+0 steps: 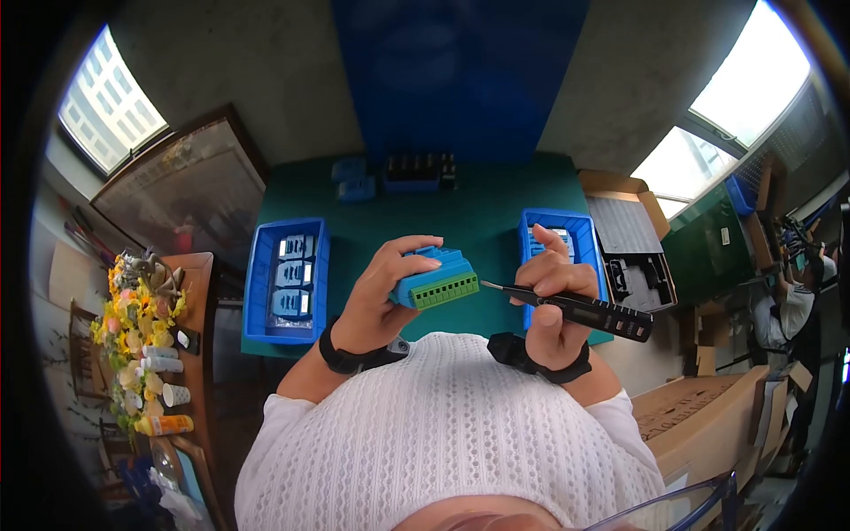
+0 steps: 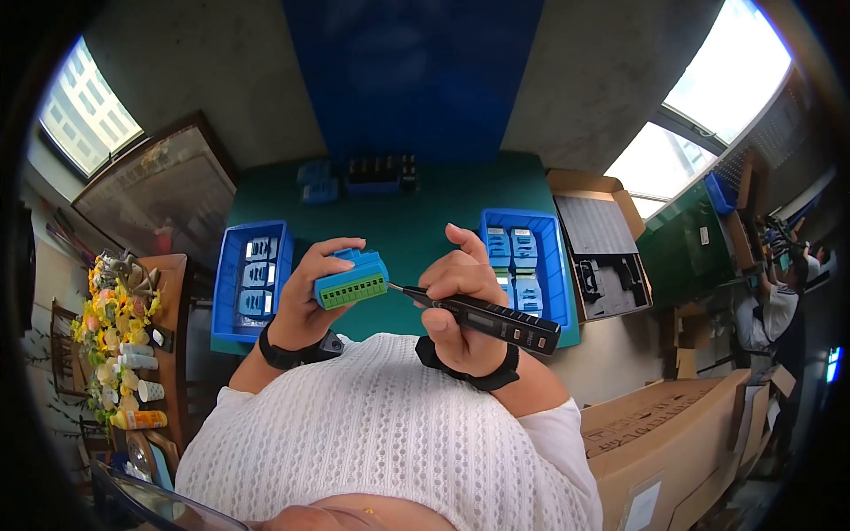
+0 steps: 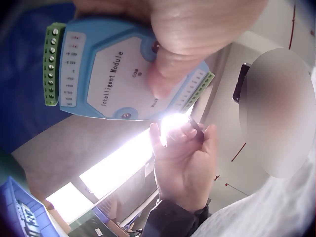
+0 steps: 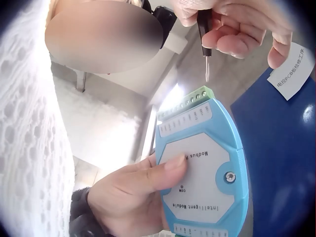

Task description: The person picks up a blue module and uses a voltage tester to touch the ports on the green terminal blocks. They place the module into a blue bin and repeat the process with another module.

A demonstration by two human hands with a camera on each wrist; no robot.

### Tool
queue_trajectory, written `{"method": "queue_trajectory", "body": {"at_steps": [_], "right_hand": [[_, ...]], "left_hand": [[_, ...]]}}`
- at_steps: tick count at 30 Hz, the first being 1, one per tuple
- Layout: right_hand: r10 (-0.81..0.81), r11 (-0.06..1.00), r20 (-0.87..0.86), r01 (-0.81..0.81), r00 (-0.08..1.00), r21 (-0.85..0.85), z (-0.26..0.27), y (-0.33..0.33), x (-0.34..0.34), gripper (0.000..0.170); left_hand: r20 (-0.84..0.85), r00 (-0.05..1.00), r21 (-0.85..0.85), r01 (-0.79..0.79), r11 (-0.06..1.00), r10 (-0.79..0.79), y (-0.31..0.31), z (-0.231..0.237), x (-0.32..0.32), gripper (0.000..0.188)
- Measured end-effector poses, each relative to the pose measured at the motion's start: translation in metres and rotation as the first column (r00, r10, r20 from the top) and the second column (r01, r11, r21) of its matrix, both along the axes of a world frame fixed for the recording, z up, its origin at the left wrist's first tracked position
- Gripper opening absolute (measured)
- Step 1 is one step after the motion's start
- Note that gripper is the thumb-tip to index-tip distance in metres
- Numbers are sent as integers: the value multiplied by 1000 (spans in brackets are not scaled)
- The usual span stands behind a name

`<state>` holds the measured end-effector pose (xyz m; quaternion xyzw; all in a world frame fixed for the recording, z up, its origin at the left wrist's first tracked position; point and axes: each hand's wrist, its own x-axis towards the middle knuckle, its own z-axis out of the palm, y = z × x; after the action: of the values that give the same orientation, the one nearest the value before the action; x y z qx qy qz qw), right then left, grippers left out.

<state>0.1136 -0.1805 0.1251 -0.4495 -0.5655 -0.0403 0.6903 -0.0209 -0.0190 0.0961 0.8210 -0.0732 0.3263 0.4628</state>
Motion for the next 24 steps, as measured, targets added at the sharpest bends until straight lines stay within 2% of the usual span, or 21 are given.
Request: {"method": "queue_trajectory", "body": {"at_steps": [14,24], "right_hand": [[-8,1000,-7,8,1000,-27,-4,4,-1,22],[-84,992,111,93,990,-86,-1,0,1,19]], "left_hand": [[3,1000,32,-22,999,22,2,-3,2,54],[7,998,89,-55,995,54,2,-2,1,52]]}}
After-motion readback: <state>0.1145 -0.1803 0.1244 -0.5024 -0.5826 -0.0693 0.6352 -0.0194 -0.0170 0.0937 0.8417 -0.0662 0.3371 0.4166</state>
